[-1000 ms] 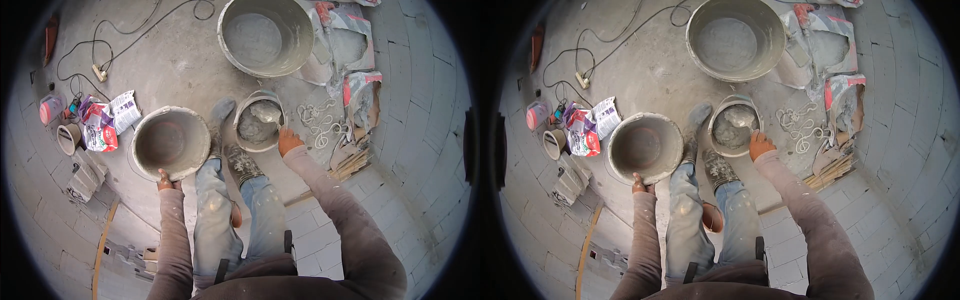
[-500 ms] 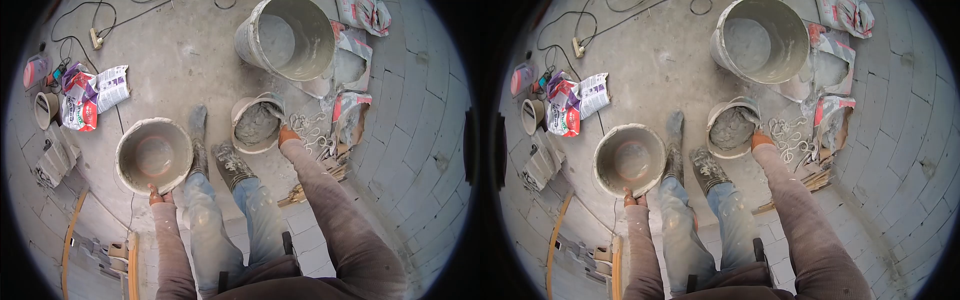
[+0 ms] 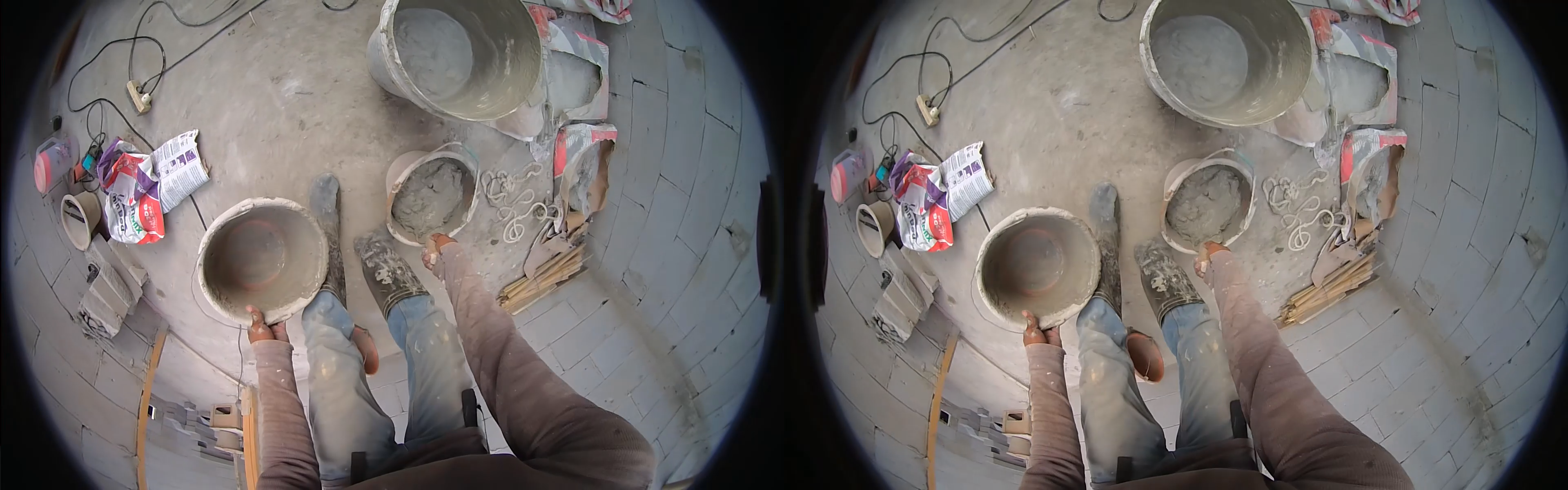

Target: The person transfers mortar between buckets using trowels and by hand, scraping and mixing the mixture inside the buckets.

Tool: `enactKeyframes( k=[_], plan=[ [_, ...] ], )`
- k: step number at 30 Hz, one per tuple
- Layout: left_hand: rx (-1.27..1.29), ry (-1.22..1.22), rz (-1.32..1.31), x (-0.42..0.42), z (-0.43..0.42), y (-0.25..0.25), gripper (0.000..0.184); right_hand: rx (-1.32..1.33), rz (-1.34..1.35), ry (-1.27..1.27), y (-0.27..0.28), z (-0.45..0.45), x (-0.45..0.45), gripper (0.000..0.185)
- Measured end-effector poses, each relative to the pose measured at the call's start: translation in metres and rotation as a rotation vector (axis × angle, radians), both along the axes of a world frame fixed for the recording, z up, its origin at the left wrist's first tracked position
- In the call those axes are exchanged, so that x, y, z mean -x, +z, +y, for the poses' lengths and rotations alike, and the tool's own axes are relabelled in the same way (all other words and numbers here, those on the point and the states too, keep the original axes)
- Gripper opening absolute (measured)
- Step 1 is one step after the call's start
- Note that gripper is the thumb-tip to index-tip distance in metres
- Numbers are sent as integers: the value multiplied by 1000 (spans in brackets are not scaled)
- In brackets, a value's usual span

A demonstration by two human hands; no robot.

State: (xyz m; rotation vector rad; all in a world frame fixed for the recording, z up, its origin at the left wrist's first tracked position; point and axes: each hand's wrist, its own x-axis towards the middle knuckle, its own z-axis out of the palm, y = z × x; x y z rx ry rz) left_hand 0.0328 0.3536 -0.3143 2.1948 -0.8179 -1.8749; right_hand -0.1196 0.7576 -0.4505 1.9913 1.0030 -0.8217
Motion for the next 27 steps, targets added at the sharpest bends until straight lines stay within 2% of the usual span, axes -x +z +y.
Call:
enactKeyframes(
  k=[2,6,8,9,11,15,18,20,22,23,26,27],
  plan=[
    [3,-48,6,7,-2,1,64,72,-39,-474,-9,-11,5,29],
    [-17,-107,-9,27,-9,7,68,275,5,-457,23,2,11,33],
    [-2,-147,-24,37,-13,6,69,67,85,488,100,-25,22,43],
    [-10,-146,-24,39,-16,6,70,60,93,474,110,-14,6,43],
    [-20,-153,-18,43,-18,6,72,102,135,1406,121,12,-16,48],
    [-20,-217,6,52,-19,7,75,117,58,1417,161,11,61,41],
    [-40,-249,38,50,-22,0,77,75,28,1461,122,5,122,41],
    [-62,-262,34,49,-23,-2,78,296,-6,1548,91,-15,157,43],
    [-48,-314,24,54,-16,2,78,233,57,1791,21,-38,107,43],
    [-46,-328,24,57,-13,3,78,233,61,1777,7,-40,88,43],
    [-65,-338,-60,58,-9,13,78,196,39,1717,21,-51,51,49],
    [-65,-348,-62,58,-8,13,78,304,17,1764,37,-45,53,52]
  ],
)
